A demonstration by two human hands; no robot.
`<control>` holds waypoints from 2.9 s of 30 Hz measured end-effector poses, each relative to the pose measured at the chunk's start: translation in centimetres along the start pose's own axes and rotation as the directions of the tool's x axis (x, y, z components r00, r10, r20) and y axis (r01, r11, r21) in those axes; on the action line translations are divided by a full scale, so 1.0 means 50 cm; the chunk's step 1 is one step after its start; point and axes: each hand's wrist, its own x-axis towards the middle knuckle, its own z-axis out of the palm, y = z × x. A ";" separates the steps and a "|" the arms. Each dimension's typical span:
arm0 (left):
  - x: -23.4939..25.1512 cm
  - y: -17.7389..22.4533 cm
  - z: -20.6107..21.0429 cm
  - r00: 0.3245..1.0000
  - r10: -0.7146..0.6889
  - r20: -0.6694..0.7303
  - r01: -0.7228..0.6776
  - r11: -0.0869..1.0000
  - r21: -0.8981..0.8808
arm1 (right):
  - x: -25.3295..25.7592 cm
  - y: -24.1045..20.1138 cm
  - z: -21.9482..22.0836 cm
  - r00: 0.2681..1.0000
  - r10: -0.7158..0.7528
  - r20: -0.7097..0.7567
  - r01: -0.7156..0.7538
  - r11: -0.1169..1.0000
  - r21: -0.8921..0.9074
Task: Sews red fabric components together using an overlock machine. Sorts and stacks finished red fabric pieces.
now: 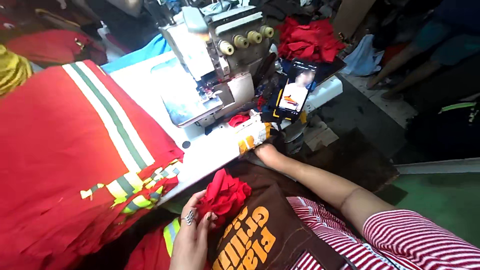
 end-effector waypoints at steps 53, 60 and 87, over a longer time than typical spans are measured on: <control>0.081 0.023 0.086 0.957 -0.238 0.169 0.281 0.596 -0.752 | -0.132 -0.060 -0.074 0.363 -0.690 -0.626 0.613 0.683 -0.397; 0.082 0.023 0.086 0.956 -0.246 0.161 0.286 0.651 -0.703 | -0.123 -0.068 -0.068 0.355 -0.738 -0.575 0.679 0.626 -0.384; 0.094 -0.002 0.096 0.940 0.337 -0.042 -0.340 0.935 -0.099 | -0.161 -0.133 -0.090 0.459 -0.400 -0.793 0.844 0.475 0.249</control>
